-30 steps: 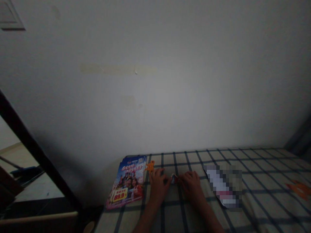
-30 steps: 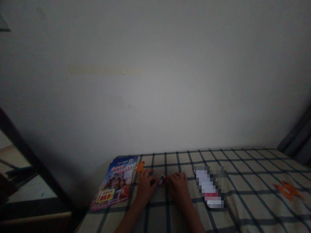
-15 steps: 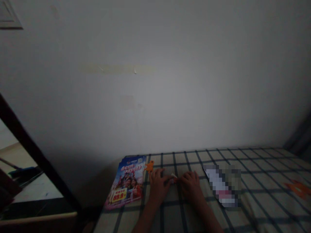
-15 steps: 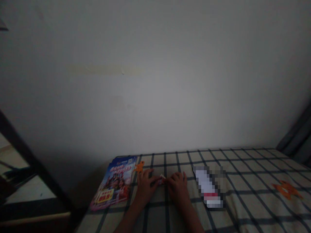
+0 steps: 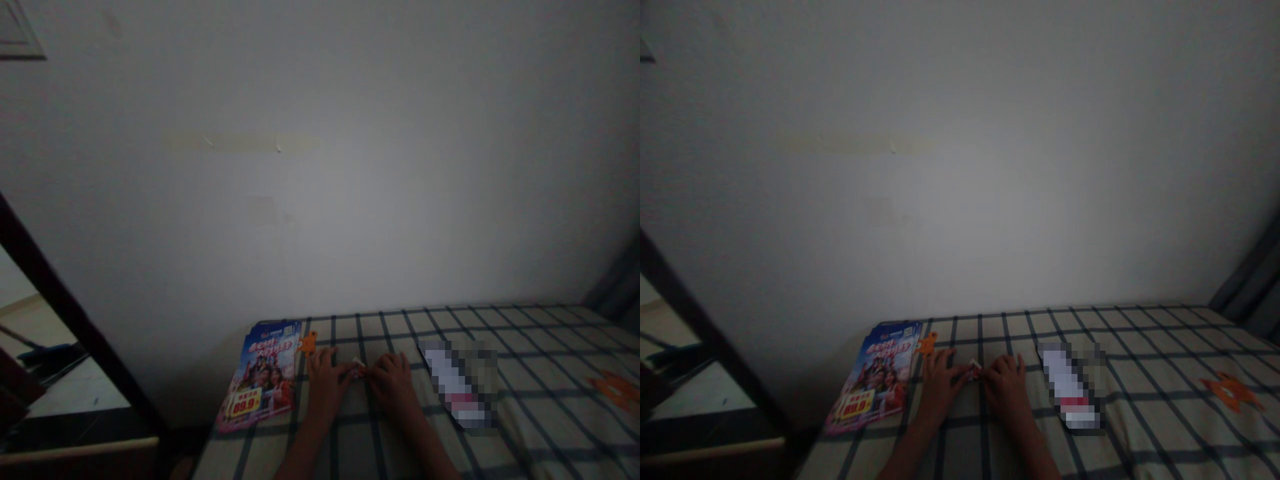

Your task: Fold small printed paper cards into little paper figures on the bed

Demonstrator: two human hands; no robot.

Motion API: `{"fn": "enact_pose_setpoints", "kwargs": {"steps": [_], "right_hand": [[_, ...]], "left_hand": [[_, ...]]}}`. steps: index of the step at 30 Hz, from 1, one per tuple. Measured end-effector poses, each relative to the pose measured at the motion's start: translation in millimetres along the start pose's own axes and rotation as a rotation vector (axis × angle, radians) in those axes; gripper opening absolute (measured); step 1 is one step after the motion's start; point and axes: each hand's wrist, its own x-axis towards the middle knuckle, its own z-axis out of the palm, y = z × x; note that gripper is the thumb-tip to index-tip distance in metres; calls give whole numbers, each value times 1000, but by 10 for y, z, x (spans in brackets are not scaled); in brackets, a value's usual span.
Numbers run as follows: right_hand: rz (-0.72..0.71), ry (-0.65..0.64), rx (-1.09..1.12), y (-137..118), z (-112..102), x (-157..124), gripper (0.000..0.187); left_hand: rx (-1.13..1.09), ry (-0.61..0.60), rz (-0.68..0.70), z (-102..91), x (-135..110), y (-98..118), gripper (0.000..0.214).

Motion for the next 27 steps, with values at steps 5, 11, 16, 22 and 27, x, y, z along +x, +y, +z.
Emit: {"fn": "enact_pose_setpoints", "kwargs": {"steps": [5, 11, 16, 22, 27], "right_hand": [[14, -14, 13, -32, -34, 2, 30], [53, -18, -6, -66, -62, 4, 28], [83, -36, -31, -97, -76, 5, 19], [123, -16, 1, -99, -44, 28, 15], [175, -20, -3, -87, 16, 61, 26]], "left_hand": [[1, 16, 2, 40, 7, -27, 20], [0, 37, 5, 79, 4, -49, 20], [12, 23, -20, 57, -2, -25, 18], [3, -14, -28, 36, 1, -33, 23], [-9, -19, -35, 61, 18, -60, 24]]}}
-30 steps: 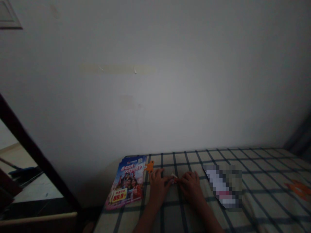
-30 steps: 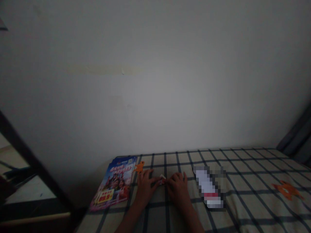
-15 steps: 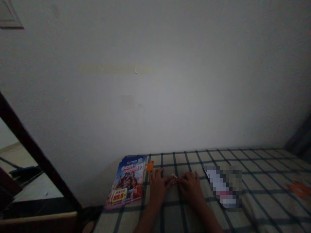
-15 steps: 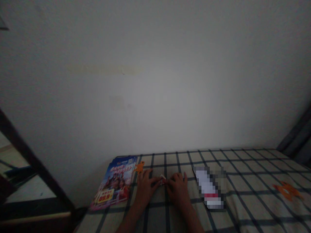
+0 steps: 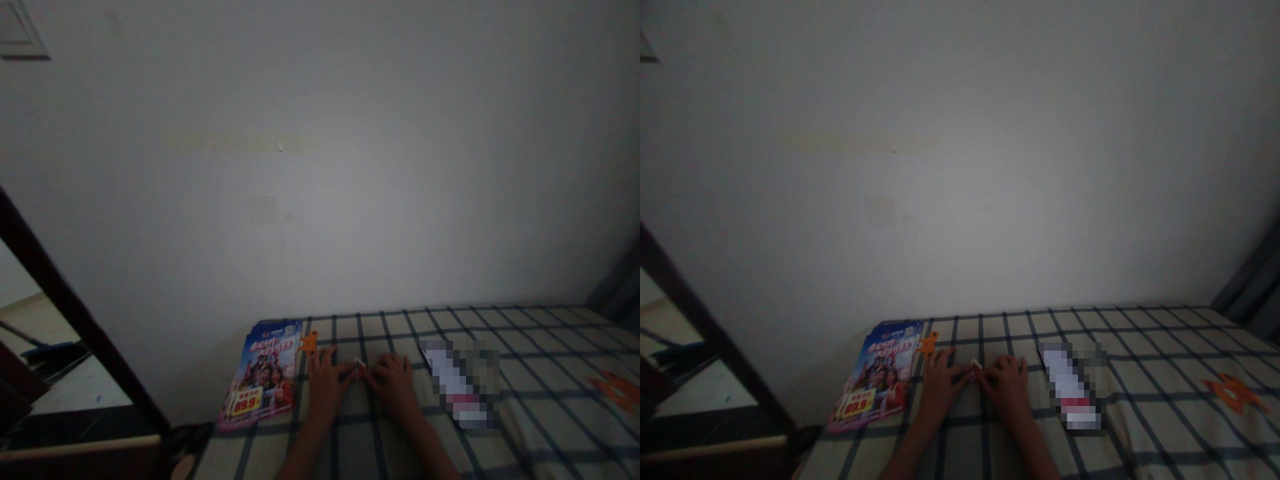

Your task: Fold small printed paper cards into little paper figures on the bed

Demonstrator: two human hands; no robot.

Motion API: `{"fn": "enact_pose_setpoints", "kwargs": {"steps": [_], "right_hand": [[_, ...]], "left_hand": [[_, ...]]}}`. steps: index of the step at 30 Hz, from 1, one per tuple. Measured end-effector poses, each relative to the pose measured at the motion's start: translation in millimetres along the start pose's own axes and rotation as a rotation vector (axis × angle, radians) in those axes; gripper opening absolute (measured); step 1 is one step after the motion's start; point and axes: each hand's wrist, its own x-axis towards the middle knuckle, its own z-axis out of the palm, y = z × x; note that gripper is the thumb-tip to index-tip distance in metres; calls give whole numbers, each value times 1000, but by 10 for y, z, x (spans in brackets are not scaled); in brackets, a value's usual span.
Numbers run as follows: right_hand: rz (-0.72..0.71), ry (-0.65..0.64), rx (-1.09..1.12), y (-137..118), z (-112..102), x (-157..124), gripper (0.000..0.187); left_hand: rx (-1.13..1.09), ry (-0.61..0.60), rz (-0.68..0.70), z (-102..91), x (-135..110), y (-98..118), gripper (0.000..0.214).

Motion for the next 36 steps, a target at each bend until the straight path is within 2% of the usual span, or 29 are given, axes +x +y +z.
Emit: {"fn": "enact_pose_setpoints", "kwargs": {"steps": [17, 31, 36], "right_hand": [[-49, 3, -17, 60, 14, -16, 17], [-77, 42, -19, 16, -37, -47, 17], [-65, 21, -5, -13, -67, -57, 18]], "left_hand": [[-17, -14, 6, -31, -9, 4, 25], [-40, -60, -20, -38, -9, -12, 31], [-49, -49, -5, -55, -10, -12, 33]]}}
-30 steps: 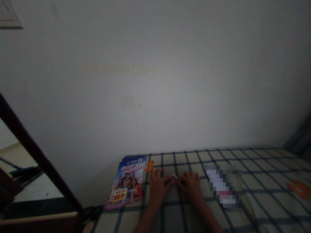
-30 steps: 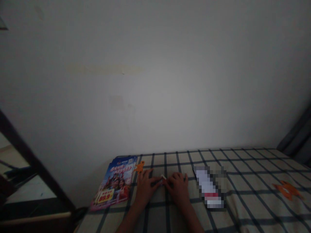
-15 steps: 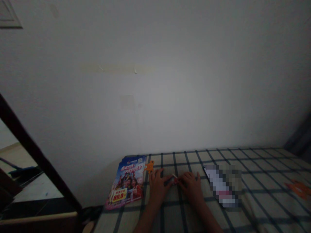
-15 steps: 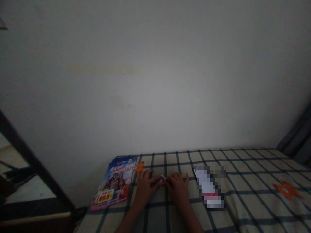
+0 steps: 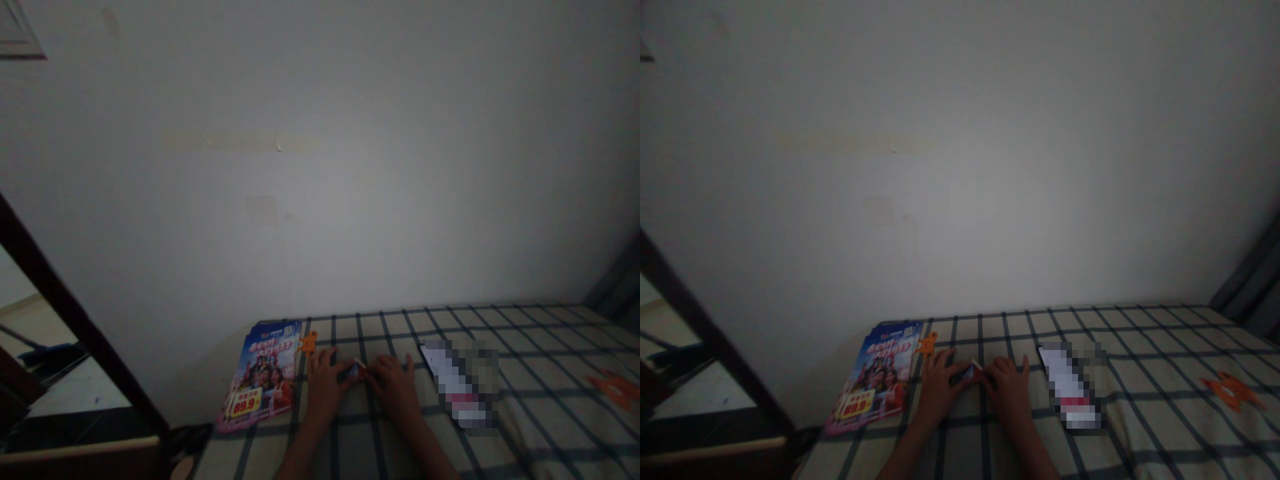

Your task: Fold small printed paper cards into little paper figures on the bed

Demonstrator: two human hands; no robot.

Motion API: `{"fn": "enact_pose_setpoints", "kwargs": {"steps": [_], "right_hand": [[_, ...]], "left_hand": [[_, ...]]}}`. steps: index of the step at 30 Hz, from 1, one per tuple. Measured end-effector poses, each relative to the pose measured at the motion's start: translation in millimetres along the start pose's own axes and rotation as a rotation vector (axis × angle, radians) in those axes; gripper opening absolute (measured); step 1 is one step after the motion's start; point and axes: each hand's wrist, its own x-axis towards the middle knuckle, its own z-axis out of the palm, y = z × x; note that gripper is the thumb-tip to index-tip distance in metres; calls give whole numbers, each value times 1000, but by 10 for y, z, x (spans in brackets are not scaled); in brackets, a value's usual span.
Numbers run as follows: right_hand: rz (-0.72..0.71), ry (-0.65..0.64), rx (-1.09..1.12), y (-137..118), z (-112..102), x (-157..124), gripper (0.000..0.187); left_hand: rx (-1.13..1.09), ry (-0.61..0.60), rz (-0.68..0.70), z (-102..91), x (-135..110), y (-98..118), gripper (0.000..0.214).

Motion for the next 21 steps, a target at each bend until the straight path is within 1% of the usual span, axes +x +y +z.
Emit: {"fn": "enact_pose_setpoints", "kwargs": {"steps": [7, 11, 16, 21], "right_hand": [[9, 9, 4, -25, -3, -13, 21], [16, 5, 16, -32, 2, -10, 20], [16, 19, -9, -56, -2, -7, 24], [15, 14, -36, -42, 28, -9, 19]], "left_hand": [[5, 3, -3, -18, 2, 23, 31], [-4, 1, -4, -16, -1, 21, 34], [3, 12, -19, -25, -5, 33, 31], [12, 7, -37, -19, 2, 47, 30]]}}
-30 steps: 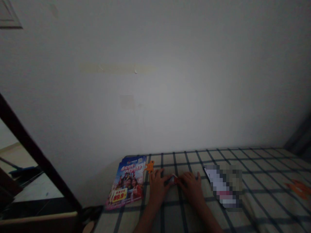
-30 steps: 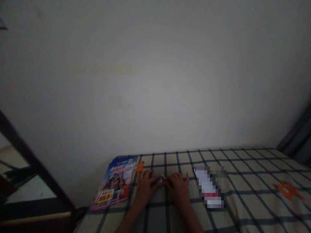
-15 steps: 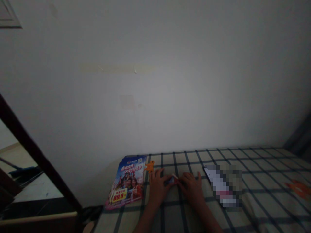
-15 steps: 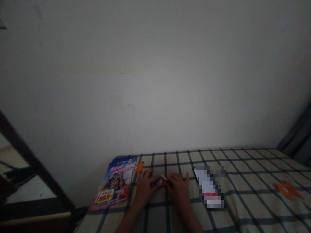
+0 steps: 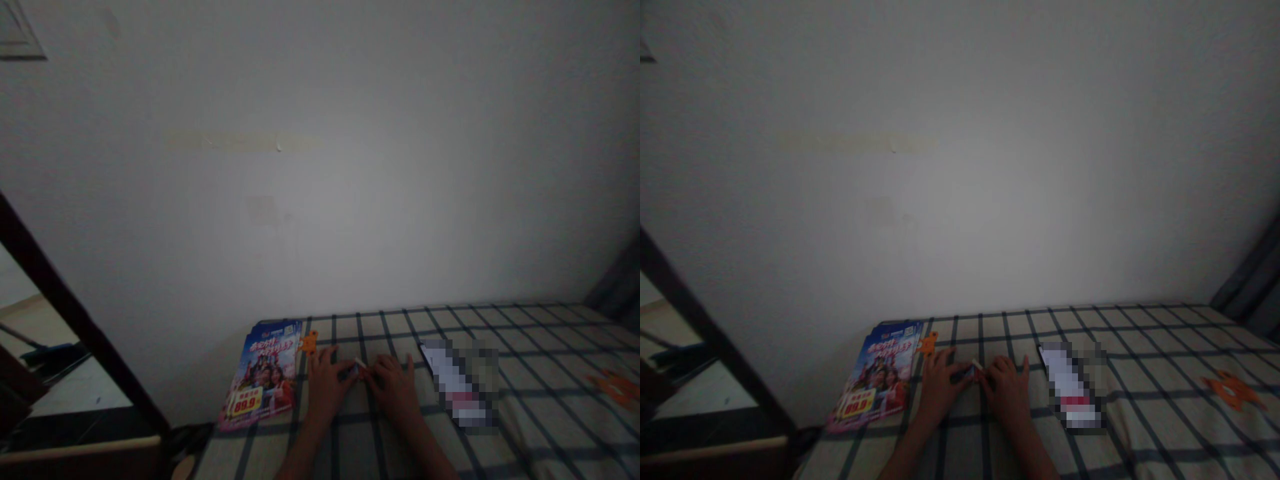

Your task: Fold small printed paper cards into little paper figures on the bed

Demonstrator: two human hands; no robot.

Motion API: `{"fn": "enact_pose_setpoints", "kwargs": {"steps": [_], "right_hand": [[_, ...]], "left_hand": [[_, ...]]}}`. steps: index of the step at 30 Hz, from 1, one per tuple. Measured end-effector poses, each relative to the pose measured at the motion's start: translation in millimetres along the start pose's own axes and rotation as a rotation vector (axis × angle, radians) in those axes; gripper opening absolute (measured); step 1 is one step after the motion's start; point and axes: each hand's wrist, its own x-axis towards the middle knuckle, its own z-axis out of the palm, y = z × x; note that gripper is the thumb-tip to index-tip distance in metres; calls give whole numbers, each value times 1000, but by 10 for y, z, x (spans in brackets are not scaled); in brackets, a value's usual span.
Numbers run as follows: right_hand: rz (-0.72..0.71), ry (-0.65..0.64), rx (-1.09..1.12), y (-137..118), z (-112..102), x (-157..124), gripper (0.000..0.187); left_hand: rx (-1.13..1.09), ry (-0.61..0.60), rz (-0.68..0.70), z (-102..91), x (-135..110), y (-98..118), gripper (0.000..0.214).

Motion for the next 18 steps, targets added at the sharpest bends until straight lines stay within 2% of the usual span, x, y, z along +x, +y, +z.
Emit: {"fn": "enact_pose_setpoints", "kwargs": {"steps": [18], "right_hand": [[28, -1, -13, -11, 49, -4, 18]], "left_hand": [[5, 3, 14, -12, 18, 13, 27]]}}
